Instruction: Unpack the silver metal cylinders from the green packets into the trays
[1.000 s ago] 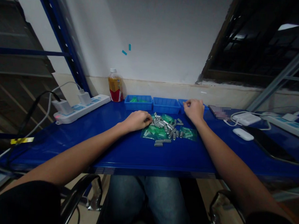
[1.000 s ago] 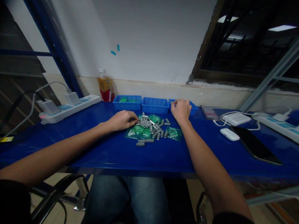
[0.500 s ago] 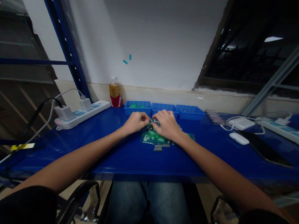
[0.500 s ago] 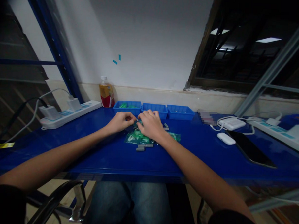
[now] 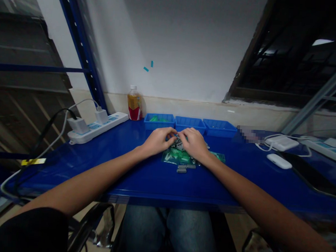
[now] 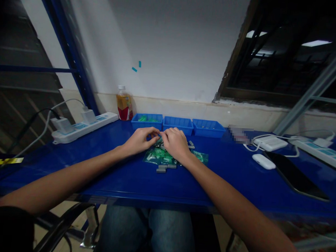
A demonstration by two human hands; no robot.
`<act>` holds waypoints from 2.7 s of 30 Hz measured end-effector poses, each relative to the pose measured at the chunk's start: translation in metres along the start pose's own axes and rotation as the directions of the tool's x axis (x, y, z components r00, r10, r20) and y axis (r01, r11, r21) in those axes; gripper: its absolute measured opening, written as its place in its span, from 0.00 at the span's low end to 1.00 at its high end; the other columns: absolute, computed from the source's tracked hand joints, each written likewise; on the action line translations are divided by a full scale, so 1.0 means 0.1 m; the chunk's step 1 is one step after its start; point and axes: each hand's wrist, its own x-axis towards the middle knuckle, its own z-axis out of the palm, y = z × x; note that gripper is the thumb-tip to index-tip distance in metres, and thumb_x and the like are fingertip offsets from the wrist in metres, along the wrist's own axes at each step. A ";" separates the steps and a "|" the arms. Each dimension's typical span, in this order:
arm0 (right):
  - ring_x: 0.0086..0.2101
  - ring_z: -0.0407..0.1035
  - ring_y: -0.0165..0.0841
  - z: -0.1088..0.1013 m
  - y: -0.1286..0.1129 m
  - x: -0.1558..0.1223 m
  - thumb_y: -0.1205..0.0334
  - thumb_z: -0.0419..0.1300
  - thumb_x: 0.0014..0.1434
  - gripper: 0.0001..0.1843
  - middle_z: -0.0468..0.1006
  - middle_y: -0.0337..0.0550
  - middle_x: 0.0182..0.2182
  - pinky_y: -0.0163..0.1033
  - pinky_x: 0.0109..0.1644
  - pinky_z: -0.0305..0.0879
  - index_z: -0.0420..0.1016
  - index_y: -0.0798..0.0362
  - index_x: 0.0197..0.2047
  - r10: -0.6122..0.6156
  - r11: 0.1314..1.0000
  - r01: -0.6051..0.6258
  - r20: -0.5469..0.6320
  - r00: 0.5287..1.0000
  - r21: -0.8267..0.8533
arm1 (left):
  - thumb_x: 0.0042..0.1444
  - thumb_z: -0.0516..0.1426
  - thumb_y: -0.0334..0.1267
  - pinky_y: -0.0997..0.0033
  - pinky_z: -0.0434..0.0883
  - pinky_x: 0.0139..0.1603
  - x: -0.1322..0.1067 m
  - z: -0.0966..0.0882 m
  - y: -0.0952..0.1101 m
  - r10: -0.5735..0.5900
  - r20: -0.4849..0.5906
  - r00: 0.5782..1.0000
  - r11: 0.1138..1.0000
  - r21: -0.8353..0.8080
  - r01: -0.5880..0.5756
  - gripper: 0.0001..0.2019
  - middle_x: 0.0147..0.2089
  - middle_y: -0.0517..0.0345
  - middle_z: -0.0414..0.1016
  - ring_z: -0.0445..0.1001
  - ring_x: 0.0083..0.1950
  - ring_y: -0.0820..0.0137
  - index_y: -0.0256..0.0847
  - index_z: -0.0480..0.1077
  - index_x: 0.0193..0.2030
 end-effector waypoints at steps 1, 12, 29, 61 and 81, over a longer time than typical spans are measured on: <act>0.35 0.67 0.36 0.00 0.00 0.00 0.59 0.49 0.65 0.16 0.76 0.44 0.29 0.39 0.39 0.54 0.71 0.53 0.29 -0.007 1.000 0.007 0.006 1.000 0.003 | 0.57 0.53 0.35 0.72 0.70 0.38 0.00 0.00 0.00 0.000 -0.003 1.000 1.000 0.008 0.000 0.10 0.38 0.53 0.77 0.74 0.36 0.70 0.35 0.71 0.44; 0.36 0.67 0.36 -0.05 -0.03 -0.02 0.62 0.55 0.59 0.06 0.72 0.43 0.32 0.39 0.40 0.59 0.68 0.54 0.40 -0.038 0.983 0.053 -0.085 0.996 0.175 | 0.58 0.51 0.35 0.73 0.68 0.35 0.02 -0.04 0.03 -0.072 0.003 0.997 0.994 -0.080 0.072 0.11 0.35 0.54 0.78 0.74 0.33 0.71 0.34 0.73 0.41; 0.32 0.66 0.35 -0.01 -0.03 0.02 0.61 0.52 0.61 0.06 0.71 0.41 0.28 0.39 0.38 0.61 0.67 0.52 0.35 0.017 0.942 0.013 -0.088 0.996 0.334 | 0.59 0.52 0.38 0.73 0.68 0.35 0.00 -0.07 0.05 -0.032 -0.032 0.999 0.996 -0.087 0.029 0.11 0.34 0.55 0.77 0.74 0.34 0.70 0.35 0.71 0.42; 0.40 0.64 0.42 -0.07 -0.05 0.11 0.54 0.55 0.60 0.12 0.74 0.47 0.36 0.43 0.41 0.53 0.69 0.53 0.41 -0.107 0.984 0.100 -0.038 0.994 -0.146 | 0.59 0.52 0.39 0.72 0.70 0.35 0.11 0.02 -0.12 -0.263 0.002 0.965 0.841 -0.490 0.230 0.13 0.38 0.49 0.76 0.73 0.33 0.72 0.32 0.70 0.44; 0.32 0.64 0.35 -0.01 0.00 0.11 0.63 0.44 0.67 0.17 0.73 0.44 0.28 0.39 0.38 0.52 0.68 0.54 0.30 -0.126 0.992 0.127 0.099 0.987 -0.002 | 0.59 0.51 0.35 0.69 0.69 0.41 0.03 -0.03 0.02 0.020 -0.080 0.997 0.995 -0.092 -0.027 0.11 0.39 0.52 0.76 0.73 0.38 0.69 0.36 0.71 0.45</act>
